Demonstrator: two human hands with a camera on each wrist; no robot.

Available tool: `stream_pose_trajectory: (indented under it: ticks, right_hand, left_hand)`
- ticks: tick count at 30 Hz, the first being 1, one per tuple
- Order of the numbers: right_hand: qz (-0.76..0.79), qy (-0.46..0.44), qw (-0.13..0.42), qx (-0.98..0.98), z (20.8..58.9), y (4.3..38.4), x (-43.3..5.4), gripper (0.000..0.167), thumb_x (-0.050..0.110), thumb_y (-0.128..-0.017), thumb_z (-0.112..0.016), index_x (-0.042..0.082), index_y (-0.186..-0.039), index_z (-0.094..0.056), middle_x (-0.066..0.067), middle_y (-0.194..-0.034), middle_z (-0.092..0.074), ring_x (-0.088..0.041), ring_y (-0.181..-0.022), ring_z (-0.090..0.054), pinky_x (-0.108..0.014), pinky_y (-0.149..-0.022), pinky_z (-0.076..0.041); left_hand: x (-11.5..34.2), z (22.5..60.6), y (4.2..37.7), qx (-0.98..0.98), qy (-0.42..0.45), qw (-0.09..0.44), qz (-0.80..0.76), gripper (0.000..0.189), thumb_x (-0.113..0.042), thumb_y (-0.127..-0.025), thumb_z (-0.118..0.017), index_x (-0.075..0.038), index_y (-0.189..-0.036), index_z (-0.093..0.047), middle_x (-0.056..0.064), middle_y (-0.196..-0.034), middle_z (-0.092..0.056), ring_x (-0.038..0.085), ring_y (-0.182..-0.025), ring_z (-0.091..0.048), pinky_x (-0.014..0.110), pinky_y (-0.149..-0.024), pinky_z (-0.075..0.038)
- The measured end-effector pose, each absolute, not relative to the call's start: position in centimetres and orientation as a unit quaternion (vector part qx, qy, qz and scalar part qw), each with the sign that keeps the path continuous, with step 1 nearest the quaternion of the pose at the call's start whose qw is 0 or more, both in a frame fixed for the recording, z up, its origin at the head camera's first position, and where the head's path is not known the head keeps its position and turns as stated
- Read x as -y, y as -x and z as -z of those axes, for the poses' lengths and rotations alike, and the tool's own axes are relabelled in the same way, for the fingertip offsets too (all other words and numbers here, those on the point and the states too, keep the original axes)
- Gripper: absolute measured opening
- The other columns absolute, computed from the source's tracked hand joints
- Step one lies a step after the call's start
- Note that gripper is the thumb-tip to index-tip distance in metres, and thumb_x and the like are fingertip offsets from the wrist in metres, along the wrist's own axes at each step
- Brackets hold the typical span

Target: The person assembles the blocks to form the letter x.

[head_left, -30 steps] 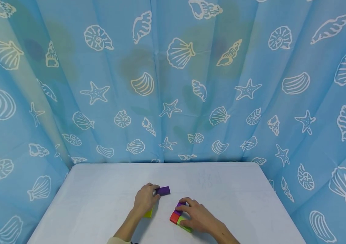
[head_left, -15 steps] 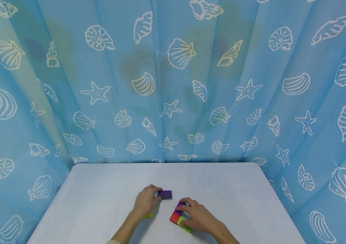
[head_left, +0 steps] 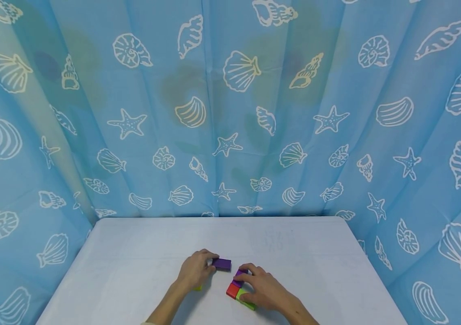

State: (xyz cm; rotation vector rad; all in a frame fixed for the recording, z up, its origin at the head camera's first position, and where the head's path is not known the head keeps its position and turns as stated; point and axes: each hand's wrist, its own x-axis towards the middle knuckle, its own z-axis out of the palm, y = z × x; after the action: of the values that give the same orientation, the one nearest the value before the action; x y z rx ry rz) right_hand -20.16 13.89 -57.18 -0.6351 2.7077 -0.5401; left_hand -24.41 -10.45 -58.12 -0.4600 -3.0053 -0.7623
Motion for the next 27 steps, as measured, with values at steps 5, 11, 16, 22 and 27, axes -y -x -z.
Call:
stream_pose_trajectory:
  ticks: [5,11,16,22,27]
  right_hand:
    - [0.190,0.222,0.152,-0.944,57.2,20.2,-13.9,0.046,0.047,-0.087,-0.075,0.041,-0.131,-0.063,0.002,-0.144,-0.048,-0.028,-0.130,-0.049,-0.058,-0.105,-0.043]
    - [0.192,0.224,0.151,-0.944,57.3,20.2,-13.9,0.046,0.047,-0.087,-0.075,0.041,-0.131,-0.063,0.002,-0.144,-0.048,-0.028,-0.129,-0.050,-0.057,-0.104,-0.043]
    - [0.195,0.225,0.154,-0.942,57.3,20.2,-14.0,0.046,0.047,-0.087,-0.075,0.042,-0.131,-0.063,0.002,-0.144,-0.048,-0.028,-0.128,-0.050,-0.057,-0.104,-0.044]
    - [0.194,0.225,0.156,-0.942,57.4,20.2,-14.0,0.046,0.048,-0.087,-0.075,0.043,-0.132,-0.062,0.002,-0.144,-0.048,-0.027,-0.128,-0.050,-0.057,-0.103,-0.044]
    - [0.197,0.222,0.157,-0.942,57.4,20.3,-13.9,0.047,0.048,-0.087,-0.075,0.043,-0.132,-0.062,0.003,-0.145,-0.047,-0.027,-0.128,-0.049,-0.057,-0.103,-0.045]
  left_hand:
    - [10.5,58.1,24.3,0.959,0.166,0.018,0.230,0.031,-0.023,-0.087,-0.078,-0.020,-0.118,-0.075,0.002,-0.115,-0.071,0.020,-0.099,-0.063,0.041,-0.082,-0.052]
    - [10.8,58.0,24.3,0.957,0.185,0.014,0.222,0.032,-0.023,-0.087,-0.077,-0.021,-0.119,-0.074,0.000,-0.115,-0.071,0.022,-0.102,-0.062,0.044,-0.087,-0.051]
    - [11.1,58.0,24.2,0.955,0.211,-0.003,0.210,0.030,-0.024,-0.088,-0.077,-0.025,-0.118,-0.075,-0.003,-0.113,-0.071,0.019,-0.100,-0.061,0.046,-0.086,-0.050]
    - [11.4,58.1,24.2,0.952,0.237,-0.003,0.192,0.029,-0.025,-0.088,-0.077,-0.027,-0.117,-0.075,-0.006,-0.114,-0.070,0.017,-0.099,-0.059,0.043,-0.083,-0.047]
    - [11.5,58.1,24.3,0.950,0.251,-0.001,0.185,0.030,-0.022,-0.088,-0.076,-0.028,-0.117,-0.075,-0.006,-0.115,-0.071,0.016,-0.099,-0.058,0.043,-0.082,-0.046]
